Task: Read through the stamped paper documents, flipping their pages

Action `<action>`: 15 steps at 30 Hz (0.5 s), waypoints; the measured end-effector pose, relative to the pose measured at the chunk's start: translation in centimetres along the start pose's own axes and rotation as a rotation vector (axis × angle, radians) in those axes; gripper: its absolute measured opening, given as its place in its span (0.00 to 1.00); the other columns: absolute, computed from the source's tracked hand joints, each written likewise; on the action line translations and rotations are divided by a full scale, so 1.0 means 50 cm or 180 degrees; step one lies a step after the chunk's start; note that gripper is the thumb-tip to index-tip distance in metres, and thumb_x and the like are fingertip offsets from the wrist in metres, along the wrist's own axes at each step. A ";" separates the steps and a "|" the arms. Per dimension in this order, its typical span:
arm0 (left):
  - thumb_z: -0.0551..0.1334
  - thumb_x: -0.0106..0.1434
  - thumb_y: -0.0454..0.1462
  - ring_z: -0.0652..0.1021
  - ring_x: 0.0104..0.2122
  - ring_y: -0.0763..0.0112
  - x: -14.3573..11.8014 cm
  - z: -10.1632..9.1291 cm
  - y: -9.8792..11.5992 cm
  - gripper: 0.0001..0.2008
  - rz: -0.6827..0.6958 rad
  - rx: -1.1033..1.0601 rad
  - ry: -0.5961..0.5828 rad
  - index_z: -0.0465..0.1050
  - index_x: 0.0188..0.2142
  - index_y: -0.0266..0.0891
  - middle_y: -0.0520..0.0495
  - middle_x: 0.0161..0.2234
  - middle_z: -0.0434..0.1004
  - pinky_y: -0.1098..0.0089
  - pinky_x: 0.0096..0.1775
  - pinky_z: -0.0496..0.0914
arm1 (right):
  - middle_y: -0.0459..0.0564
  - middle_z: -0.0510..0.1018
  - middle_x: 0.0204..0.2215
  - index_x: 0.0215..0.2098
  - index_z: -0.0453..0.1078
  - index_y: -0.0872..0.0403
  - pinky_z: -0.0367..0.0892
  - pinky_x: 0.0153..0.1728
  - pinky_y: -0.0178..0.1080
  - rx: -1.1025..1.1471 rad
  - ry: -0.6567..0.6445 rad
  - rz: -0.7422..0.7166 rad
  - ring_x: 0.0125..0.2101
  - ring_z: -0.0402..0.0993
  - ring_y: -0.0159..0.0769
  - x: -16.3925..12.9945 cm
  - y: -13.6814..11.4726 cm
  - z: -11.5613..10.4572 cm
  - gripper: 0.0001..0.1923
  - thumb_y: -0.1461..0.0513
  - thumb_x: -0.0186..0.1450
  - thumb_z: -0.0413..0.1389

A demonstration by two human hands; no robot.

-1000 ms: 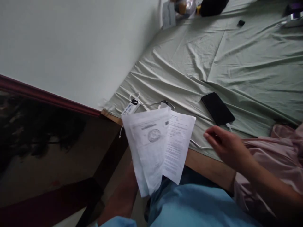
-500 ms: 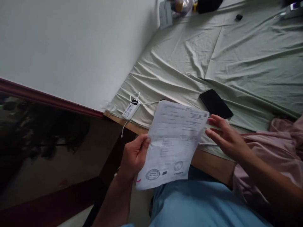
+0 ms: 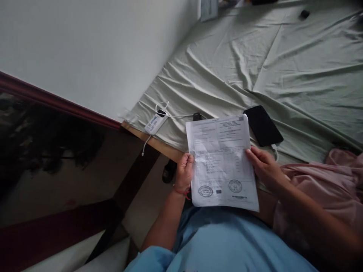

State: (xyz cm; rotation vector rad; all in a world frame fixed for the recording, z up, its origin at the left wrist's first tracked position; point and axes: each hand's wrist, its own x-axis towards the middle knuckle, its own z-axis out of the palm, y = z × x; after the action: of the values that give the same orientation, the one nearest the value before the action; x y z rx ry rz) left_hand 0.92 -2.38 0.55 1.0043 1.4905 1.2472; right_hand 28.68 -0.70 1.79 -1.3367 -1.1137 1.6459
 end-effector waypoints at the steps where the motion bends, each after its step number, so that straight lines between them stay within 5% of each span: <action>1: 0.66 0.63 0.54 0.68 0.28 0.74 -0.002 0.004 -0.011 0.20 -0.0020 0.0043 0.0038 0.70 0.33 0.38 0.53 0.28 0.70 0.75 0.32 0.64 | 0.49 0.79 0.31 0.42 0.73 0.51 0.71 0.29 0.41 -0.0328 0.0119 -0.0082 0.29 0.75 0.40 -0.001 0.003 0.000 0.18 0.46 0.69 0.53; 5: 0.66 0.64 0.53 0.70 0.30 0.74 -0.003 0.016 -0.019 0.19 -0.0093 0.0082 0.0026 0.72 0.34 0.38 0.52 0.29 0.72 0.74 0.33 0.65 | 0.51 0.78 0.31 0.40 0.71 0.51 0.70 0.31 0.42 -0.1296 0.0536 -0.0344 0.30 0.74 0.41 -0.008 0.008 -0.008 0.18 0.48 0.72 0.47; 11: 0.64 0.63 0.57 0.78 0.38 0.66 0.011 0.040 0.010 0.26 -0.0538 -0.0484 -0.0069 0.75 0.47 0.38 0.45 0.40 0.80 0.66 0.42 0.71 | 0.53 0.81 0.38 0.49 0.71 0.49 0.73 0.34 0.43 -0.0827 0.0357 -0.0336 0.38 0.78 0.45 -0.004 0.026 -0.020 0.20 0.47 0.73 0.47; 15: 0.62 0.64 0.58 0.77 0.33 0.67 0.012 0.037 0.010 0.26 -0.0374 0.0002 -0.0042 0.76 0.37 0.36 0.46 0.32 0.78 0.67 0.38 0.71 | 0.53 0.81 0.39 0.49 0.72 0.50 0.73 0.34 0.42 -0.0617 0.0190 -0.0291 0.37 0.78 0.44 -0.005 0.026 -0.017 0.20 0.47 0.73 0.48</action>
State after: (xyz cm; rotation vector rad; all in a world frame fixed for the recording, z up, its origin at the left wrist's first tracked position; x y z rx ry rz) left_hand 2.56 -1.26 0.84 0.9103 1.5175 1.1546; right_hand 29.53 -1.23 0.57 -1.4244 -1.3054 1.4528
